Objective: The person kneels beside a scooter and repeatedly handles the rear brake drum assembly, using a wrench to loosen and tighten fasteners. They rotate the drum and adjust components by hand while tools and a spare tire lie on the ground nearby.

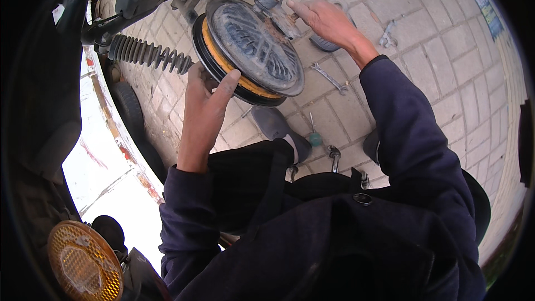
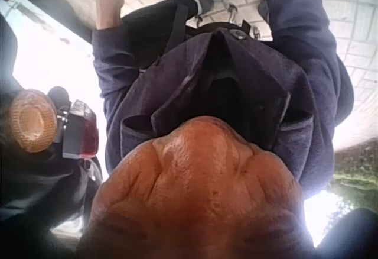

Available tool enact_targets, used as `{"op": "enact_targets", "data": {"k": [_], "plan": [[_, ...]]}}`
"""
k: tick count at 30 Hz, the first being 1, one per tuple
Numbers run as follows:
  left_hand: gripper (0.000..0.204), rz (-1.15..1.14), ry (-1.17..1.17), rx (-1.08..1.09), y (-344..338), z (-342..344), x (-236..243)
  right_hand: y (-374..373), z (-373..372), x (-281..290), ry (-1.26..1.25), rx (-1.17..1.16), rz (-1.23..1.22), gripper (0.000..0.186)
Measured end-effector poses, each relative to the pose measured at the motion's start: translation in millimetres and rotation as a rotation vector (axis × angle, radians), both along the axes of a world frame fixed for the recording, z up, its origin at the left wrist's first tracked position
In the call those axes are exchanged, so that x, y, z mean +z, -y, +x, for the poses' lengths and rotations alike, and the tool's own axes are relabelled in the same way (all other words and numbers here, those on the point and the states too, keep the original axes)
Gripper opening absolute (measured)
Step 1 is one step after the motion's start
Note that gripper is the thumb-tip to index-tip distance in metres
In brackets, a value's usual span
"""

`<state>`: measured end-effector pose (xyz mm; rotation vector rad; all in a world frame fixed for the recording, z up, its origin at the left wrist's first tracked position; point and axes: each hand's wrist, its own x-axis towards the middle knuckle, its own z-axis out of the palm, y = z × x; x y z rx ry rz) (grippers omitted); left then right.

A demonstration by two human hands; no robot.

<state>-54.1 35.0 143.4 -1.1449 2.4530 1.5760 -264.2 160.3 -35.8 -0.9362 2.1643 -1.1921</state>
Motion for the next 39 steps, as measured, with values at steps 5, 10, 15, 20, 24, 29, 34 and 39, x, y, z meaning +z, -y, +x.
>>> {"op": "enact_targets", "data": {"k": [5,10,15,20,24,29,34,39], "plan": [[0.059,0.012,0.019,0.022,-1,-1,0,-8,-11,-3,0.119,0.105,0.085,0.063],[0.062,0.015,0.027,0.015,2,0,-1,-5,-2,-6,0.013,0.047,-0.17,0.05],[0.063,0.054,0.003,0.025,0,0,-3,-8,-2,3,-0.112,0.018,0.173,0.045],[0.063,0.058,-0.008,0.018,2,2,-2,-10,-4,7,0.147,0.051,-0.199,0.065],[0.063,0.068,0.018,0.023,2,1,-1,-1,-5,5,-0.022,0.013,0.207,0.064],[0.062,0.068,-0.009,0.027,2,2,-2,-9,-4,2,0.32,0.065,-0.061,0.064],[0.061,0.058,-0.006,0.019,1,0,-2,0,2,4,-0.249,0.084,0.054,0.059],[0.059,0.04,0.001,0.027,1,1,0,-12,-3,9,0.229,0.042,-0.038,0.057]]}}
